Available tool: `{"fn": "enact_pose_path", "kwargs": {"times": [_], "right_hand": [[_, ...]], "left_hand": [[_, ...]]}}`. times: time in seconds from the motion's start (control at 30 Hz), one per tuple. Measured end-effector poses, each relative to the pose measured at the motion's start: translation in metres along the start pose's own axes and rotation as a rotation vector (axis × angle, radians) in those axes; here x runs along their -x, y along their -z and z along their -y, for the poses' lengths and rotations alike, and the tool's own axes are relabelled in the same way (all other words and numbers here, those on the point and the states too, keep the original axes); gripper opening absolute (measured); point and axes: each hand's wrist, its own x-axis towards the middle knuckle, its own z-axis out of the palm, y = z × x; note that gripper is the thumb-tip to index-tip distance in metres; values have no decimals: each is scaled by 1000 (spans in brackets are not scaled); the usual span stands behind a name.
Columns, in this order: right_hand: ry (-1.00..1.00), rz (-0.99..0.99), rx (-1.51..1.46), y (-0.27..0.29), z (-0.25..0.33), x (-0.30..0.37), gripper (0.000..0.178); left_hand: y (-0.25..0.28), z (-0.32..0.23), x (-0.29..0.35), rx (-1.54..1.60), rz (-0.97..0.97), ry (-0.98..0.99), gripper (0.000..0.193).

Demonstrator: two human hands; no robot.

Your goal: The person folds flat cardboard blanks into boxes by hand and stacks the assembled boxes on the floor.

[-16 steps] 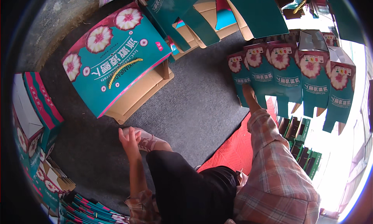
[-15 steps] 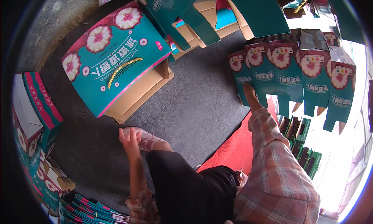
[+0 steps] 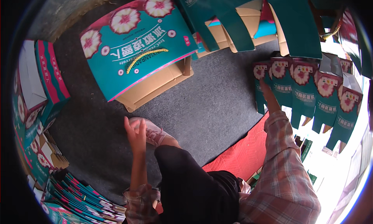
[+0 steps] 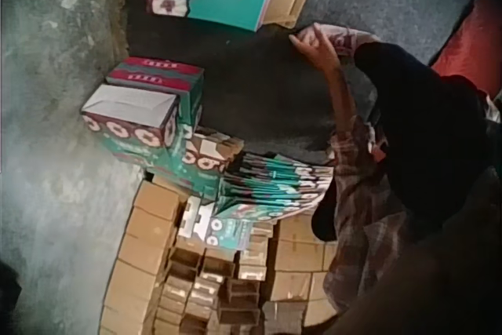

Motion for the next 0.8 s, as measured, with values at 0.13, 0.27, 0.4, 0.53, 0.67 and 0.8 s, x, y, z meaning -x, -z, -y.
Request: {"fn": "enact_pose_path", "kwargs": {"times": [0.13, 0.27, 0.4, 0.53, 0.67, 0.8], "right_hand": [[177, 482, -686, -39, 102, -14, 61], [18, 574, -1186, -117, 159, -12, 52], [226, 680, -1302, -161, 176, -13, 48], [-21, 502, -1296, -169, 188, 2, 49], [172, 623, -1396, -179, 197, 3, 47], [324, 416, -1343, -166, 191, -14, 43]], "left_hand": [[-19, -67, -4, -832, -466, -1033, 65], [-53, -127, -32, -1194, -262, -1111, 74], [-55, -129, -87, -1351, -206, -941, 81], [-43, -128, -111, -1419, -348, -904, 85], [-6, -154, -135, -1488, -428, -890, 80], [0, -160, -124, -1409, -384, -947, 77]]}}
